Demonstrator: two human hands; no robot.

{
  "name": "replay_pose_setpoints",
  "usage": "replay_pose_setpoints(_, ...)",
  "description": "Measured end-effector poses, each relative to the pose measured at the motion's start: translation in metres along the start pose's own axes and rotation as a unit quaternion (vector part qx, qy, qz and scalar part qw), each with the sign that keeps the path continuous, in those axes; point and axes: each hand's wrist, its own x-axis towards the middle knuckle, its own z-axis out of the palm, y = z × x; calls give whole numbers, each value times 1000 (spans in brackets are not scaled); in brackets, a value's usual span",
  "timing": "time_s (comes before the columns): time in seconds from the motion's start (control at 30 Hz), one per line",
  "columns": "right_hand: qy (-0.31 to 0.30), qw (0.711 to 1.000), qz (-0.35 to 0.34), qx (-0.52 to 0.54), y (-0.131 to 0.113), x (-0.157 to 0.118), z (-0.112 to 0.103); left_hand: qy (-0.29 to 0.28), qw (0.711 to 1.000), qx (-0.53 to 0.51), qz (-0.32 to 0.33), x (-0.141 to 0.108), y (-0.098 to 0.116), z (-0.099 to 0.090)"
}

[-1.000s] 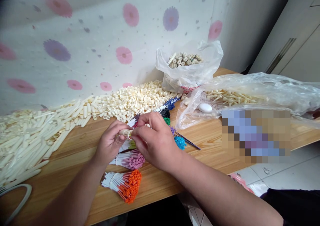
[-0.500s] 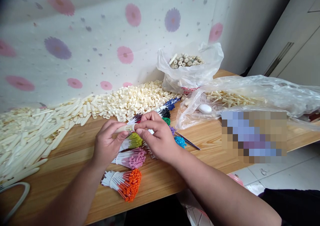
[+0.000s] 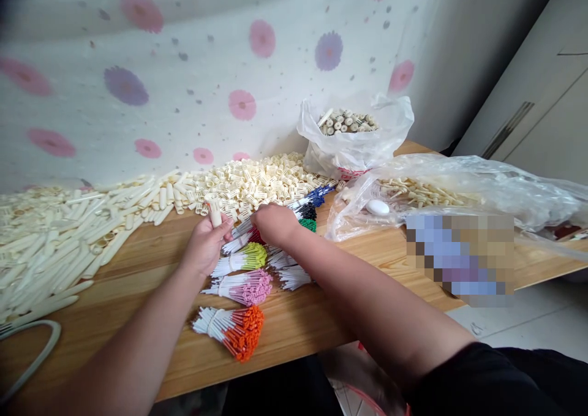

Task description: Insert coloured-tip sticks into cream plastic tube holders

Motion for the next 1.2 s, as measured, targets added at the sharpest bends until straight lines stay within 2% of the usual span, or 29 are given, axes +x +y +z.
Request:
replay_pose_setpoints(0.1, -12, 1000, -1, -27, -1, 7, 8, -18, 1000, -2, -19, -1, -3, 3)
replay_pose_setpoints(0.23, -6, 999, -9, -42, 0, 2, 13, -40, 998, 5, -39, -1, -7, 6)
replay_pose_setpoints(0.47, -6, 998, -30, -60, -4, 0, 17, -47, 998, 22, -40, -1, -10, 6)
replay_pose_setpoints(0.63, 12, 995, -48, -85, -11, -1, 18, -54, 997, 23, -42, -2, -10, 7)
replay_pose_setpoints(0.83, 4, 992, -88, -94, -10, -1, 18, -58, 997, 23, -40, -2, -9, 7)
replay_pose_setpoints(1.1, 7, 988, -105, -109, -12, -2, 20, -67, 996, 40, -37, -2, -7, 7)
replay_pose_setpoints(1.2, 6, 989, -91, -116, -8, -4, 13, -71, 995, 60, -35, -2, -8, 6)
